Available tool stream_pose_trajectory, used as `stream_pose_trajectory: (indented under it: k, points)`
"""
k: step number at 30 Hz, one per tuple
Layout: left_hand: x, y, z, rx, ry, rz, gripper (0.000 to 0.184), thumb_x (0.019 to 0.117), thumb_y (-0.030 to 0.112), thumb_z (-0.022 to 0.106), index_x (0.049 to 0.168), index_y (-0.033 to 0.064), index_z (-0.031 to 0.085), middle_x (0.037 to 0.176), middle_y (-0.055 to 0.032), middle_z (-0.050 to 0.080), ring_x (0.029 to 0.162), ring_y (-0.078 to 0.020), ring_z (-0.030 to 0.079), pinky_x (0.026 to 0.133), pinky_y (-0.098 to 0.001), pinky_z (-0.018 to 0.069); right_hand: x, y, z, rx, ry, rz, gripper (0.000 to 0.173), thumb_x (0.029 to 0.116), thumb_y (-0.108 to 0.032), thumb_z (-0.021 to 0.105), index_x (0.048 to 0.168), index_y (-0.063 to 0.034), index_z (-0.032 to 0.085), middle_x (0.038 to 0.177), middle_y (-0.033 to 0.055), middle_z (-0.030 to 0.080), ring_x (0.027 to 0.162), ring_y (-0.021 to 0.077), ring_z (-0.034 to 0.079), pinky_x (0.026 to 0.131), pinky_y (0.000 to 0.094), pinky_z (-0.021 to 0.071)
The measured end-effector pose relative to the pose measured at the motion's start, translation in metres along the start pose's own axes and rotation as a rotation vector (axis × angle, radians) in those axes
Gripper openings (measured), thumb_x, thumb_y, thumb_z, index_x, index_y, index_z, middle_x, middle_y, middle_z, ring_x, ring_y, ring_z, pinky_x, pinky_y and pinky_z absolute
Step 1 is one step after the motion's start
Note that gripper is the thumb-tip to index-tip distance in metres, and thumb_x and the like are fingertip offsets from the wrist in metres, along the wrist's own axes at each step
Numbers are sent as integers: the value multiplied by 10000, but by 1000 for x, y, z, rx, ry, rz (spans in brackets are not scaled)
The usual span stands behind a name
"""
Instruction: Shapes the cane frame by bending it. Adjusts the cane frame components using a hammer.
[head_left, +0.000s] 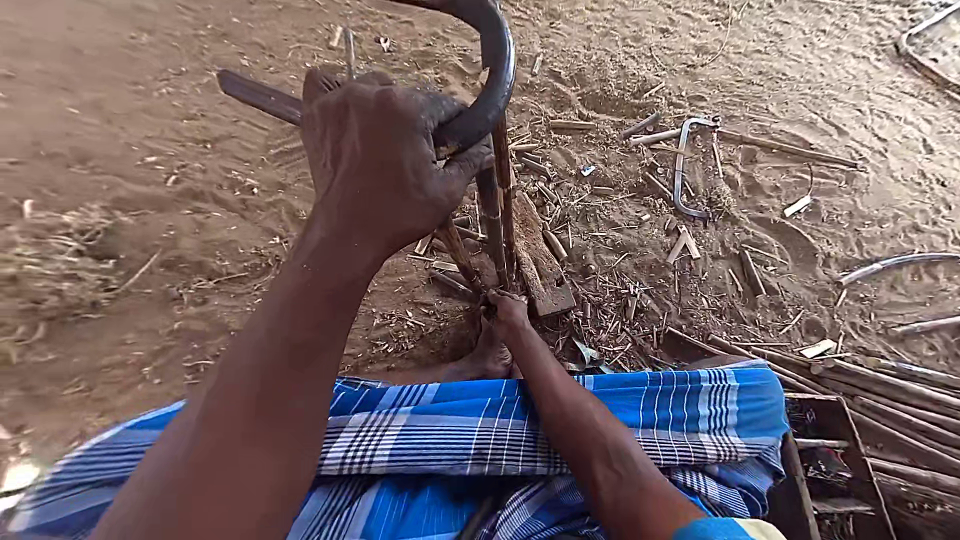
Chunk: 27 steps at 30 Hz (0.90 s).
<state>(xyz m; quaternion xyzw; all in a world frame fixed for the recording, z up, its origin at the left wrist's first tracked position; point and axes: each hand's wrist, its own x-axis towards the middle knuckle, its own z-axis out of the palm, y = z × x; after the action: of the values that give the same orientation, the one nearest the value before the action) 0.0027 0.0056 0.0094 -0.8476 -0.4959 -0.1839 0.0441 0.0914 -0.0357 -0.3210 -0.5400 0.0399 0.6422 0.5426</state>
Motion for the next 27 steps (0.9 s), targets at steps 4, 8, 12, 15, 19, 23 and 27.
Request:
stream_pose_trajectory:
  k: [4, 8, 12, 15, 19, 23, 27]
  points:
    - [4, -2, 1, -15, -18, -9, 578, 923, 685, 524, 1074, 175, 749, 918, -148, 722, 902, -362, 680, 891, -660, 398, 11, 1, 4, 21, -28, 3, 269, 983, -52, 645, 1235, 20, 585, 902, 136, 646, 663, 177, 616, 589, 307, 551]
    - [8, -3, 5, -22, -4, -11, 586, 915, 699, 520, 1036, 176, 753, 914, -131, 729, 895, -345, 685, 876, -656, 402, 9, 3, 4, 108, -23, -30, 263, 991, -45, 631, 1240, 23, 581, 912, 136, 651, 675, 184, 633, 605, 314, 571]
    - [7, -3, 5, -28, 5, -28, 569, 915, 692, 534, 1046, 182, 749, 912, -140, 725, 908, -359, 683, 872, -660, 403, 7, 2, 3, 168, -34, -29, 239, 1005, -46, 610, 1233, 18, 574, 912, 129, 651, 677, 185, 641, 611, 315, 580]
    - [8, -2, 5, -15, 13, -3, 574, 918, 694, 528, 1022, 169, 736, 888, -146, 716, 880, -366, 679, 849, -660, 399, 9, -1, 3, 168, -54, -15, 229, 999, -28, 600, 1220, 17, 560, 908, 136, 642, 680, 192, 643, 613, 323, 585]
    - [7, -3, 3, -14, -12, 19, 588, 927, 688, 515, 1016, 146, 724, 889, -160, 703, 875, -377, 668, 852, -670, 395, 10, 6, 1, 137, -104, -110, 197, 980, 10, 612, 1170, 35, 567, 902, 137, 646, 691, 196, 647, 639, 332, 591]
    - [6, -5, 3, -11, -22, 6, 614, 919, 707, 513, 1032, 141, 723, 897, -163, 702, 875, -385, 667, 834, -674, 402, 12, 7, 0, 142, -113, -125, 130, 990, 15, 591, 1119, 33, 596, 879, 116, 650, 695, 182, 646, 655, 325, 592]
    - [5, 0, 2, 7, -18, 2, 573, 923, 667, 555, 1079, 146, 735, 937, -172, 701, 936, -388, 661, 912, -664, 385, 10, 5, -1, 138, -112, -91, 158, 1002, -17, 594, 1153, 28, 584, 889, 126, 655, 692, 193, 654, 642, 333, 593]
